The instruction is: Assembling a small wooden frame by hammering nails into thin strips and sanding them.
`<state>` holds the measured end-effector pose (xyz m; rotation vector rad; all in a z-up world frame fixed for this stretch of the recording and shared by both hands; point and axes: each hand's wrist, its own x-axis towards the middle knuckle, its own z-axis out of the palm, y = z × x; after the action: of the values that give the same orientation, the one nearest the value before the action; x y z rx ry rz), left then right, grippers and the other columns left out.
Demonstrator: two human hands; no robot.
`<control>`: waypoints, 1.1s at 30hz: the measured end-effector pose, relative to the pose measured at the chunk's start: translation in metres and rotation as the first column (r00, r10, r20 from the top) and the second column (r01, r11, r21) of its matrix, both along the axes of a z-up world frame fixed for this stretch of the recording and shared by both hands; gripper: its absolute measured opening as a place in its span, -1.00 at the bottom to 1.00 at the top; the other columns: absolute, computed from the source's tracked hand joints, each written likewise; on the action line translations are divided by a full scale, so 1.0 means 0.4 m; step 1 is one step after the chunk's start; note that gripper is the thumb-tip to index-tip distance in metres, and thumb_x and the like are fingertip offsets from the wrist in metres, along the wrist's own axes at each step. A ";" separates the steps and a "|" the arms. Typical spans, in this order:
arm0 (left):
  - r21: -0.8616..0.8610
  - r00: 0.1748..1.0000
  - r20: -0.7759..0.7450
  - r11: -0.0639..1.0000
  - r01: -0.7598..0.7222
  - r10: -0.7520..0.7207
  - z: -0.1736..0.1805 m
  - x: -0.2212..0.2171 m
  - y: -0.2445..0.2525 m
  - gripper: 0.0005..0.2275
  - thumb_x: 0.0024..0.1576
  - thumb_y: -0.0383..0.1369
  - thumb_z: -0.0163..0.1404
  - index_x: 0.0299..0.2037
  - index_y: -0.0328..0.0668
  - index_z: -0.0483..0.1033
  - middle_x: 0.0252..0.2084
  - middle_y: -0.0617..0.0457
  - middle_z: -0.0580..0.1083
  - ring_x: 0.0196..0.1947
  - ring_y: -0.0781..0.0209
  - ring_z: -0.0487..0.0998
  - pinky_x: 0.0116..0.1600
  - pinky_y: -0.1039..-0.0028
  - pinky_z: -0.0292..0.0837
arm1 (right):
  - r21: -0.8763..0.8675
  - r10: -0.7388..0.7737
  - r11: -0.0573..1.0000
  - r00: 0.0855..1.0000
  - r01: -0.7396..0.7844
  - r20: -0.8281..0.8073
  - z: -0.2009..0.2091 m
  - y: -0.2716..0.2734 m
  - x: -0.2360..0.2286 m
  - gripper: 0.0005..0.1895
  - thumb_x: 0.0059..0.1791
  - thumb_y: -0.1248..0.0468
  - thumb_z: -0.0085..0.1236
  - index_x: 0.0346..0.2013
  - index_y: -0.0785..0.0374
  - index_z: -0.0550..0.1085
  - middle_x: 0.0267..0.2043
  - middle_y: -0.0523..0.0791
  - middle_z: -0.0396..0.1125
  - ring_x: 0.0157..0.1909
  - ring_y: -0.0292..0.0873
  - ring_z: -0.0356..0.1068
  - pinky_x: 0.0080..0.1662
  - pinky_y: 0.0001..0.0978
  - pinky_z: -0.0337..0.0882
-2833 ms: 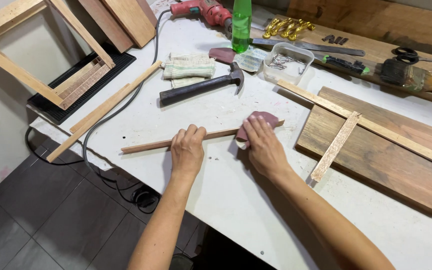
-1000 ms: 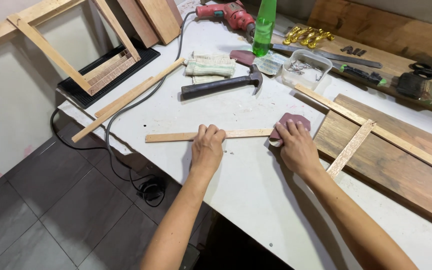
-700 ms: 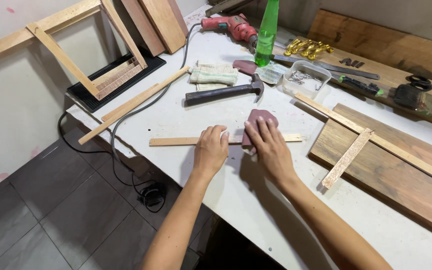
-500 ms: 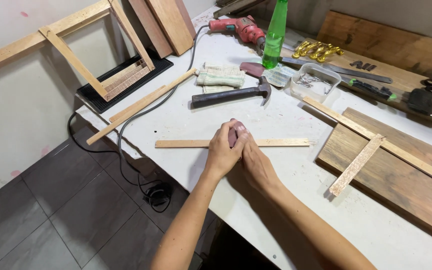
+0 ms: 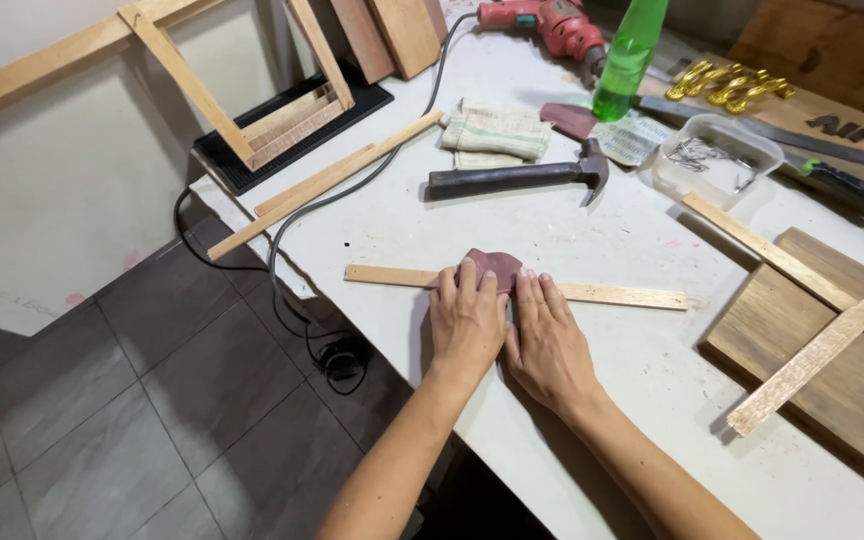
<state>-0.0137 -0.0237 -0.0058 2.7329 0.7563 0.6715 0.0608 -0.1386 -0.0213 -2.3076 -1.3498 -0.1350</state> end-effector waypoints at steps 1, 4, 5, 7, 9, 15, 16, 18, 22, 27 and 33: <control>-0.006 1.000 -0.008 1.000 -0.009 0.009 -0.010 -0.012 0.018 -0.67 0.14 -0.29 0.10 0.03 -0.35 0.56 0.19 -0.19 0.35 0.16 -0.17 0.32 0.14 0.03 0.33 | -0.006 0.009 1.000 1.000 -0.009 -0.008 -0.003 0.000 0.000 -0.29 0.08 0.09 -0.15 0.40 0.54 0.09 0.42 0.24 0.09 0.50 0.25 -0.04 0.39 -0.10 0.08; 0.051 0.997 -0.018 0.996 -0.074 0.075 -0.027 -0.061 0.075 -0.75 0.22 -0.31 0.06 -0.01 -0.32 0.58 0.14 -0.14 0.37 0.14 -0.13 0.34 0.15 0.02 0.35 | 0.019 0.057 0.998 0.992 -0.060 0.115 -0.004 -0.003 0.001 -0.33 0.07 0.11 -0.17 0.41 0.41 0.14 0.44 0.21 0.09 0.51 0.22 -0.01 0.42 -0.06 0.05; 0.077 0.992 0.007 0.989 -0.123 0.122 -0.024 -0.082 0.106 -0.76 0.19 -0.33 0.05 -0.05 -0.32 0.59 0.14 -0.13 0.38 0.12 -0.14 0.33 0.12 -0.02 0.33 | -0.006 0.045 0.999 0.992 -0.044 0.116 0.002 0.002 0.003 -0.36 0.07 0.11 -0.18 0.42 0.31 0.16 0.44 0.20 0.09 0.50 0.24 -0.01 0.42 -0.04 0.05; 0.111 0.983 0.041 0.977 -0.180 0.177 -0.013 -0.121 0.152 -0.78 0.16 -0.34 0.05 -0.09 -0.31 0.60 0.13 -0.11 0.39 0.11 -0.15 0.33 0.10 -0.06 0.32 | -0.020 0.039 0.999 0.991 -0.037 0.125 0.012 0.009 0.002 -0.38 0.07 0.11 -0.19 0.43 0.21 0.18 0.44 0.20 0.09 0.49 0.25 -0.01 0.41 -0.02 0.05; 0.063 0.973 -0.010 0.972 -0.227 0.228 0.001 -0.159 0.186 -0.82 0.20 -0.37 0.01 -0.13 -0.32 0.60 0.10 -0.10 0.40 0.13 -0.14 0.33 0.13 -0.05 0.32 | -0.112 0.019 0.994 0.994 -0.006 0.111 0.017 0.016 -0.004 -0.41 0.08 0.08 -0.20 0.44 0.01 0.18 0.42 0.25 0.06 0.45 0.32 -0.01 0.38 0.01 0.05; -0.049 0.993 0.009 0.992 -0.119 0.120 0.002 -0.073 0.104 -0.79 0.22 -0.46 -0.05 0.01 -0.25 0.54 0.37 -0.15 0.30 0.16 -0.12 0.35 0.25 -0.02 0.29 | -0.158 0.019 0.987 0.992 0.001 0.126 0.028 0.027 -0.005 -0.41 0.08 0.07 -0.19 0.43 0.05 0.19 0.37 0.29 0.10 0.40 0.39 0.06 0.36 0.08 0.10; -0.053 0.992 0.007 0.991 -0.126 0.126 0.016 -0.060 0.074 -0.79 0.22 -0.46 -0.05 0.01 -0.25 0.54 0.37 -0.15 0.30 0.16 -0.12 0.35 0.25 -0.02 0.29 | -0.163 0.026 0.987 0.992 -0.006 0.124 0.025 0.029 -0.004 -0.41 0.08 0.07 -0.19 0.43 0.05 0.19 0.37 0.29 0.10 0.40 0.39 0.06 0.36 0.08 0.10; -0.030 0.997 -0.072 0.999 -0.036 0.034 0.037 -0.031 0.009 -0.66 0.11 -0.45 -0.01 0.12 -0.25 0.48 0.38 -0.26 0.25 0.15 -0.20 0.32 0.23 -0.04 0.28 | -0.130 0.039 0.991 0.984 -0.016 0.172 0.009 0.026 0.000 -0.37 0.05 0.11 -0.15 0.42 0.17 0.21 0.35 0.33 0.12 0.38 0.41 0.10 0.35 0.10 0.13; 0.009 0.985 -0.170 0.999 -0.039 0.040 -0.006 -0.037 0.038 -0.67 0.10 -0.44 0.02 0.10 -0.25 0.48 0.38 -0.28 0.25 0.19 -0.27 0.29 0.19 -0.08 0.28 | -0.198 0.036 0.980 0.980 0.003 0.198 0.000 0.028 0.007 -0.43 0.06 0.10 -0.13 0.35 0.20 0.25 0.37 0.31 0.13 0.40 0.38 0.11 0.35 0.09 0.15; 0.099 0.971 -0.103 0.974 -0.204 0.214 -0.067 -0.101 0.163 -0.73 0.13 -0.45 -0.01 0.05 -0.15 0.54 0.36 -0.20 0.28 0.16 -0.23 0.31 0.15 -0.08 0.30 | -0.190 0.059 0.982 0.970 -0.014 0.234 0.008 0.032 0.018 -0.40 0.07 0.14 -0.16 0.42 0.14 0.22 0.33 0.31 0.16 0.34 0.40 0.18 0.30 0.10 0.23; 0.088 0.923 -0.170 0.938 -0.335 0.345 0.020 -0.216 0.250 -0.74 0.16 -0.53 0.00 0.04 -0.17 0.54 0.34 -0.14 0.30 0.16 -0.23 0.32 0.18 -0.09 0.28 | -0.221 0.041 0.975 0.973 0.011 0.229 0.016 0.046 0.015 -0.47 0.10 0.20 -0.21 0.40 0.14 0.23 0.32 0.30 0.17 0.33 0.38 0.20 0.29 0.11 0.26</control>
<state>-0.1000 0.0764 0.0023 2.7672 1.2965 0.5143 0.0670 -0.1200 -0.0149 -2.5288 -1.5663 -0.2699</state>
